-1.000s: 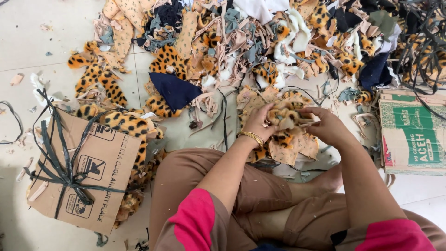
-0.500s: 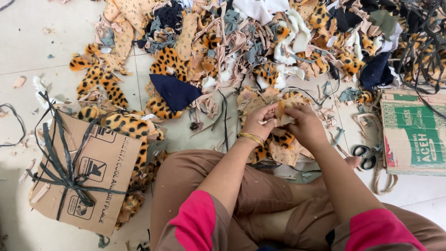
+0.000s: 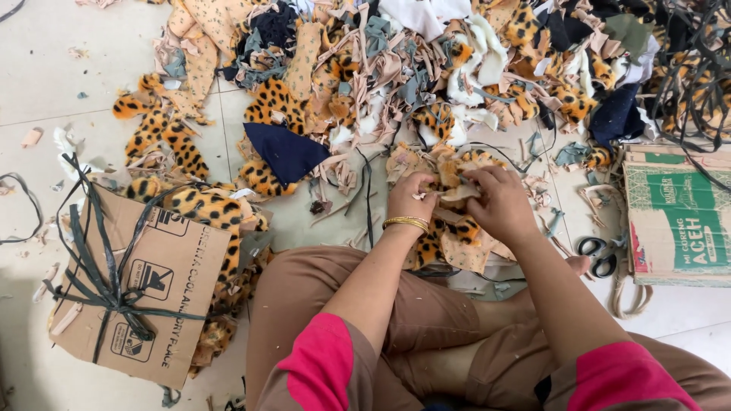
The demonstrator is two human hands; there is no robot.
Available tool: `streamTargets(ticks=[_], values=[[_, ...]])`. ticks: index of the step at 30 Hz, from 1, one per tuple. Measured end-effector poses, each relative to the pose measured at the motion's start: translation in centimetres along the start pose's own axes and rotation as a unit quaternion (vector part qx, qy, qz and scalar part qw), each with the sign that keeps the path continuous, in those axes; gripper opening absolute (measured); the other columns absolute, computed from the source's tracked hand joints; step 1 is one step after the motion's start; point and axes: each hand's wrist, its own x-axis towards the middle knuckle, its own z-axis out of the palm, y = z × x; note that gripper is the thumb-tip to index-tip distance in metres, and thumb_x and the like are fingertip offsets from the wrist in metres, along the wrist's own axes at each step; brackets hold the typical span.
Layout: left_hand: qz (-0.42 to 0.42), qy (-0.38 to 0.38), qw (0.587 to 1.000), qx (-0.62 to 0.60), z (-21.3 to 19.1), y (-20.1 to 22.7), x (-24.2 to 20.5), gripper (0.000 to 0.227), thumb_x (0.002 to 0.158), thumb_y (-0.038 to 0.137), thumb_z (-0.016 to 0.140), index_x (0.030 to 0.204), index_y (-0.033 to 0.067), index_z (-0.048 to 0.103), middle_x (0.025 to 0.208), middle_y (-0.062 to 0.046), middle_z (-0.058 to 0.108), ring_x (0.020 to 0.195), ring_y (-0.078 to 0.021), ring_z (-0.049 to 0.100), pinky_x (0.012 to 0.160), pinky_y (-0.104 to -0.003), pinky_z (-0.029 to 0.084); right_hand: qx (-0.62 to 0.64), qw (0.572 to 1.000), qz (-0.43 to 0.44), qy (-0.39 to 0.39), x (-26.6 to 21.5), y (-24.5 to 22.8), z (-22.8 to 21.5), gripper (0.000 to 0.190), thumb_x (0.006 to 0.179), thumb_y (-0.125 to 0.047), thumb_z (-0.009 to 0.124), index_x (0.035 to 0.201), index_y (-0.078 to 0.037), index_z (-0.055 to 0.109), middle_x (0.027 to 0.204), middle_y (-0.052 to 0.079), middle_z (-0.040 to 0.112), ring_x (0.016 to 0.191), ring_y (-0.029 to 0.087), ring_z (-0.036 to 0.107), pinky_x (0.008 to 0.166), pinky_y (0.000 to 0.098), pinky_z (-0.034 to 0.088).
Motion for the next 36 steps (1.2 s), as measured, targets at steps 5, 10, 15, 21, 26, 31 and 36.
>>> streamTargets(ticks=[5, 10, 15, 21, 26, 31, 36], values=[[-0.016, -0.027, 0.977, -0.209, -2.7, 3.7, -0.8, 0.045, 0.081, 0.004, 0.078, 0.122, 0.0198, 0.070, 0.104, -0.009, 0.073, 0.099, -0.0250, 0.073, 0.085, -0.032, 0.061, -0.004, 0.984, 0.021, -0.176, 1.4, -2.2, -0.1, 0.062, 0.079, -0.019, 0.057, 0.141, -0.026, 0.062, 0.140, 0.003, 0.063, 0.130, 0.036, 0.054, 0.098, 0.0560, 0.049], [-0.029, -0.088, 0.988, -0.121, -4.6, 6.4, -2.8, 0.055, 0.092, 0.004, 0.063, 0.144, 0.0211, 0.058, 0.134, -0.017, 0.065, 0.127, -0.0364, 0.061, 0.109, -0.048, 0.052, 0.066, 0.970, 0.114, -0.206, 5.4, -3.2, -2.4, 0.054, 0.083, -0.007, 0.050, 0.127, -0.027, 0.073, 0.124, 0.013, 0.073, 0.119, 0.043, 0.064, 0.098, 0.0599, 0.051], [0.086, -0.029, 0.993, -0.076, -3.0, 4.0, -1.5, 0.043, 0.101, 0.006, 0.049, 0.142, -0.0058, 0.049, 0.138, -0.037, 0.055, 0.132, -0.0511, 0.051, 0.112, -0.056, 0.045, 0.057, 0.986, 0.122, -0.099, 10.4, -2.5, 0.2, 0.066, 0.086, 0.002, 0.044, 0.135, -0.036, 0.067, 0.139, 0.012, 0.058, 0.123, 0.047, 0.057, 0.095, 0.0606, 0.052], [-0.125, -0.027, 0.971, -0.203, -5.4, 6.2, -0.7, 0.071, 0.098, -0.006, 0.051, 0.161, 0.0060, 0.020, 0.147, -0.024, 0.049, 0.134, -0.0367, 0.054, 0.111, -0.044, 0.052, 0.080, 0.988, 0.071, -0.114, 12.7, -0.8, 2.4, 0.063, 0.080, -0.008, 0.055, 0.139, -0.025, 0.066, 0.145, 0.012, 0.059, 0.120, 0.049, 0.061, 0.099, 0.0606, 0.051], [-0.064, -0.007, 0.977, -0.203, -0.9, 0.7, 0.6, 0.041, 0.101, 0.020, 0.063, 0.142, 0.0168, 0.061, 0.133, -0.017, 0.067, 0.126, -0.0328, 0.062, 0.104, -0.044, 0.054, 0.318, 0.942, 0.106, -0.021, 11.0, -5.7, -8.2, 0.021, 0.090, -0.015, 0.079, 0.110, -0.008, 0.077, 0.091, 0.009, 0.075, 0.084, 0.014, 0.068, 0.076, 0.0276, 0.055], [-0.218, -0.006, 0.877, -0.427, -3.1, 3.7, 0.0, 0.052, 0.100, 0.058, 0.058, 0.125, 0.0119, 0.063, 0.095, -0.017, 0.071, 0.070, -0.0176, 0.070, 0.057, -0.022, 0.061, 0.349, 0.928, 0.109, -0.067, 7.2, -9.6, -13.6, 0.011, 0.088, -0.003, 0.076, 0.100, -0.002, 0.077, 0.079, 0.015, 0.072, 0.067, 0.018, 0.062, 0.066, 0.0276, 0.053], [-0.260, -0.107, 0.793, -0.541, -3.5, 4.5, -0.2, 0.071, 0.089, 0.070, 0.067, 0.131, 0.0144, 0.057, 0.105, -0.015, 0.073, 0.075, -0.0232, 0.073, 0.054, -0.029, 0.060, 0.382, 0.898, 0.119, -0.184, 3.2, -8.7, -11.0, 0.009, 0.086, 0.005, 0.070, 0.090, 0.001, 0.078, 0.072, 0.018, 0.074, 0.057, 0.021, 0.060, 0.056, 0.0284, 0.050]])
